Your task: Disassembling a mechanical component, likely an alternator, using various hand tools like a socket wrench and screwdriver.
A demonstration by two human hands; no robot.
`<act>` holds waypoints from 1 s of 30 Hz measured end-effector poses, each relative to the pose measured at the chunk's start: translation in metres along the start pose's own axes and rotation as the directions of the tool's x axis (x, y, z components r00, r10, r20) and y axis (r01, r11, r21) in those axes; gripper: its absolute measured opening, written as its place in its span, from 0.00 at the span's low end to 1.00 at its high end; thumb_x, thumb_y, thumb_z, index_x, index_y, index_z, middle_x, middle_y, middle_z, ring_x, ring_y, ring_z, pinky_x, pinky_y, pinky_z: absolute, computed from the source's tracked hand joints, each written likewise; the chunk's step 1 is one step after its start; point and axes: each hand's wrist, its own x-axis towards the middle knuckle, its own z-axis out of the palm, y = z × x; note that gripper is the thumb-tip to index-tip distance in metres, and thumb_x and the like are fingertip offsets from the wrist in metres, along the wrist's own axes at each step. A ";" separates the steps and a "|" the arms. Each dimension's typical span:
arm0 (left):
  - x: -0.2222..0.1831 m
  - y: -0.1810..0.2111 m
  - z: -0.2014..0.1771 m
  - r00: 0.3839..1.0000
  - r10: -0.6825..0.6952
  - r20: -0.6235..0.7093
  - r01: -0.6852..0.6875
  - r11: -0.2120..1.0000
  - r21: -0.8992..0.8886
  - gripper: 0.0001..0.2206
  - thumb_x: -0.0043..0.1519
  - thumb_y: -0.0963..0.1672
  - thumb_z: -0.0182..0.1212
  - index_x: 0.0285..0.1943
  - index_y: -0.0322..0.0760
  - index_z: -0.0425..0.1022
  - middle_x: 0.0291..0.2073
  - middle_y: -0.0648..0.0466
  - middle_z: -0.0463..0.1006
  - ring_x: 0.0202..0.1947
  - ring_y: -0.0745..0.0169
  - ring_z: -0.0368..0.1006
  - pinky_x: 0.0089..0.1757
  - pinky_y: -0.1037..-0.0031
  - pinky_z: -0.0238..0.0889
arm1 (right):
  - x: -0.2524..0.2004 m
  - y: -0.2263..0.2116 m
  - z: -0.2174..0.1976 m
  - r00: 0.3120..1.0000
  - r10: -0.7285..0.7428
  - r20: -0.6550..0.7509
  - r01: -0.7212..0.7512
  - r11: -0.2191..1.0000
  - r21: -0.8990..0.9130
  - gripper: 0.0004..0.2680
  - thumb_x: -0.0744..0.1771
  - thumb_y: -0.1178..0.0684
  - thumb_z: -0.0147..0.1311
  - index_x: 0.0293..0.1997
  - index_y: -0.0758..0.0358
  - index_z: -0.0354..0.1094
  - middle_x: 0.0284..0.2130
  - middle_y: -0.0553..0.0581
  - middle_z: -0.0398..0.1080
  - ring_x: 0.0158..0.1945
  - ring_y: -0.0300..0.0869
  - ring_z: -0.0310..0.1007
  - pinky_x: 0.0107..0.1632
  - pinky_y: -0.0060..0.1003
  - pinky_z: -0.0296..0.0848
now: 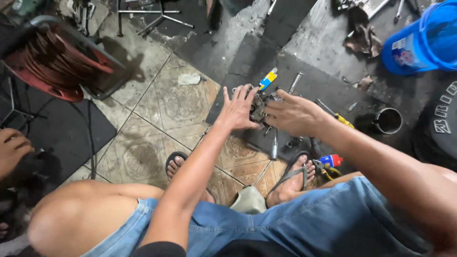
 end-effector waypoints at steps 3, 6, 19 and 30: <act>-0.007 0.030 -0.021 0.998 0.014 -0.062 -0.027 0.975 -0.222 0.44 0.49 0.55 0.75 0.75 0.47 0.57 0.69 0.48 0.61 0.73 0.44 0.52 0.63 0.21 0.33 | 0.008 -0.005 -0.029 0.907 -0.010 0.420 -0.021 0.997 0.071 0.16 0.58 0.49 0.67 0.47 0.48 0.69 0.49 0.48 0.66 0.60 0.43 0.62 0.69 0.54 0.48; -0.001 0.045 -0.001 0.994 0.065 -0.089 -0.103 0.837 -0.537 0.10 0.55 0.47 0.61 0.46 0.52 0.75 0.48 0.54 0.76 0.63 0.48 0.67 0.65 0.23 0.19 | 0.013 -0.008 -0.063 0.870 0.070 0.489 -0.321 0.832 0.452 0.07 0.57 0.52 0.61 0.34 0.45 0.77 0.28 0.49 0.74 0.42 0.49 0.77 0.49 0.51 0.74; 0.018 0.041 0.044 0.997 0.033 -0.074 -0.073 0.759 -0.646 0.06 0.63 0.43 0.54 0.41 0.44 0.77 0.30 0.53 0.80 0.36 0.43 0.79 0.40 0.55 0.73 | 0.021 0.009 -0.015 0.661 0.588 0.466 -0.723 0.665 0.186 0.07 0.60 0.52 0.51 0.30 0.54 0.79 0.22 0.59 0.77 0.31 0.56 0.81 0.30 0.51 0.76; -0.010 0.057 0.008 0.976 -0.196 0.097 0.210 0.720 -0.661 0.12 0.64 0.51 0.59 0.35 0.43 0.80 0.31 0.49 0.83 0.39 0.42 0.81 0.39 0.57 0.73 | -0.005 -0.004 -0.008 0.423 0.402 0.812 -0.676 0.737 -0.013 0.13 0.58 0.46 0.48 0.35 0.44 0.83 0.29 0.48 0.81 0.40 0.46 0.83 0.40 0.47 0.80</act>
